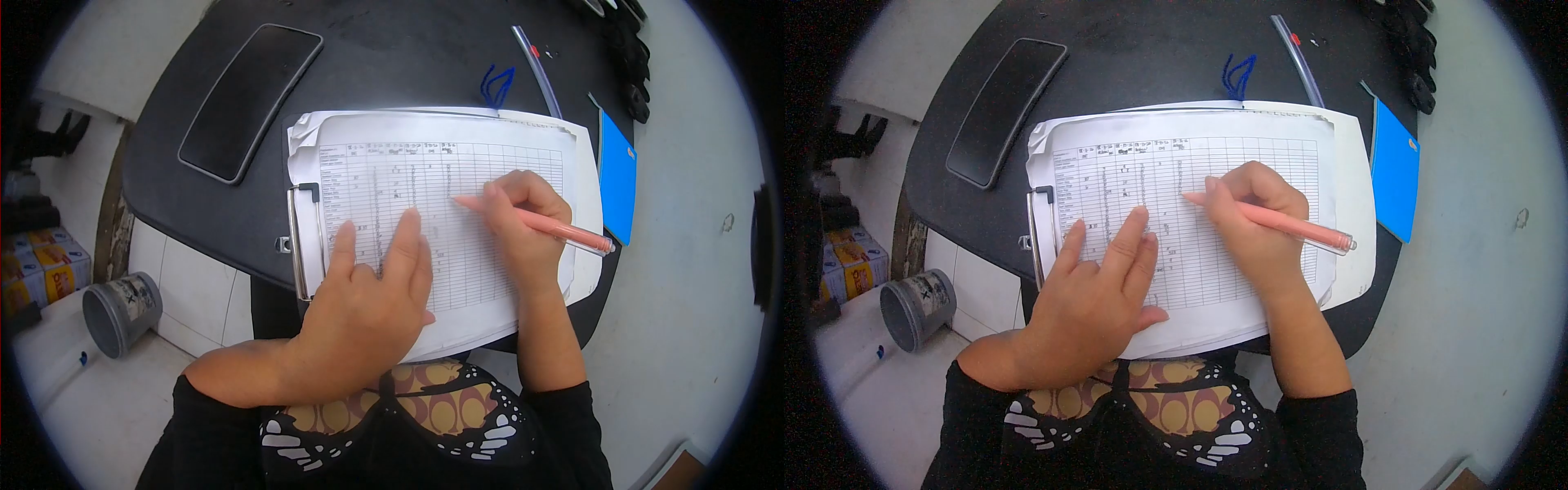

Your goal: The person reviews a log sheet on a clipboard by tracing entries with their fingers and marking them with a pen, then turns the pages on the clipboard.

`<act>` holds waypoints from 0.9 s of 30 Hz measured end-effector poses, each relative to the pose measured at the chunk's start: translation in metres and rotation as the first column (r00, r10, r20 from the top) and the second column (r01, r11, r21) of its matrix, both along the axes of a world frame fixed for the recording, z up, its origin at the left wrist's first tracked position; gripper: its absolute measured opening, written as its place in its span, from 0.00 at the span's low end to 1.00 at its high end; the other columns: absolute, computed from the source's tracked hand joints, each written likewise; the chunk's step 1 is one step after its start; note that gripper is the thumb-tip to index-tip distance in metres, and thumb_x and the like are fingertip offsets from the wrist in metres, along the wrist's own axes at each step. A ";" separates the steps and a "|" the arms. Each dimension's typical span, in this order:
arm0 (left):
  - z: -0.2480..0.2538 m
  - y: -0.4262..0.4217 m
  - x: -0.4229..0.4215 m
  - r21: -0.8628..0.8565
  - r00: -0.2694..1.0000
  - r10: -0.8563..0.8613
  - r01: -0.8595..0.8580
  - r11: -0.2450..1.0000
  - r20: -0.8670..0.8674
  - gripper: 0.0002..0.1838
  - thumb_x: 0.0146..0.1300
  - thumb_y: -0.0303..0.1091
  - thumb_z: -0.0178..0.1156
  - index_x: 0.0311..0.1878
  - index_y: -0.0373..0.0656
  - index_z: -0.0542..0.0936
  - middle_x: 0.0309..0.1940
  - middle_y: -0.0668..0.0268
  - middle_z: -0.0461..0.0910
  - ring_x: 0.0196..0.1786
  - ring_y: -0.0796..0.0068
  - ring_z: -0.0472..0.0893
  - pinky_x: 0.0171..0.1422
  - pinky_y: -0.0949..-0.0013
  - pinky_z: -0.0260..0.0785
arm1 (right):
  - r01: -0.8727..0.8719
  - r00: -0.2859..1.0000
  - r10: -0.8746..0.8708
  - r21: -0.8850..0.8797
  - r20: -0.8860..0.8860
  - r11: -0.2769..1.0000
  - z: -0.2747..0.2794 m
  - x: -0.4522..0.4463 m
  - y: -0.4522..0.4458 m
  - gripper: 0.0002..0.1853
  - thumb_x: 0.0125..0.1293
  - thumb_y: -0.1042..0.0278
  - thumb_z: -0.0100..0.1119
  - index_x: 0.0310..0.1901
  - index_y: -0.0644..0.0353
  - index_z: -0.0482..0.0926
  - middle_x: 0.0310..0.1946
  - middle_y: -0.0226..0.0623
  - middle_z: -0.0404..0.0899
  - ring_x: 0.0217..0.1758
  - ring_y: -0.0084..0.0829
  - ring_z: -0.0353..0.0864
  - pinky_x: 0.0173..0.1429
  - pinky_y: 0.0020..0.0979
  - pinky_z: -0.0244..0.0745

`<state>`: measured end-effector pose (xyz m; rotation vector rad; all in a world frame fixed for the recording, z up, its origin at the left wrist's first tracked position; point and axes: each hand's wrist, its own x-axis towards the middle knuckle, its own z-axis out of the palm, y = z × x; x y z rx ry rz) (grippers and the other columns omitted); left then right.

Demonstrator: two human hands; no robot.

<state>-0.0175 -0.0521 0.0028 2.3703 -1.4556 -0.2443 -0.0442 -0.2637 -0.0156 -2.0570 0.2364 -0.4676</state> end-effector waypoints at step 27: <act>0.003 0.001 -0.003 0.014 0.998 0.003 -0.004 1.000 0.057 0.35 0.57 0.50 0.67 0.58 0.28 0.78 0.66 0.41 0.69 0.30 0.65 0.80 0.68 0.46 0.66 | -0.048 0.998 0.049 -0.030 0.025 0.998 -0.001 -0.001 0.001 0.10 0.61 0.78 0.65 0.23 0.62 0.76 0.20 0.31 0.79 0.22 0.18 0.76 0.27 0.21 0.69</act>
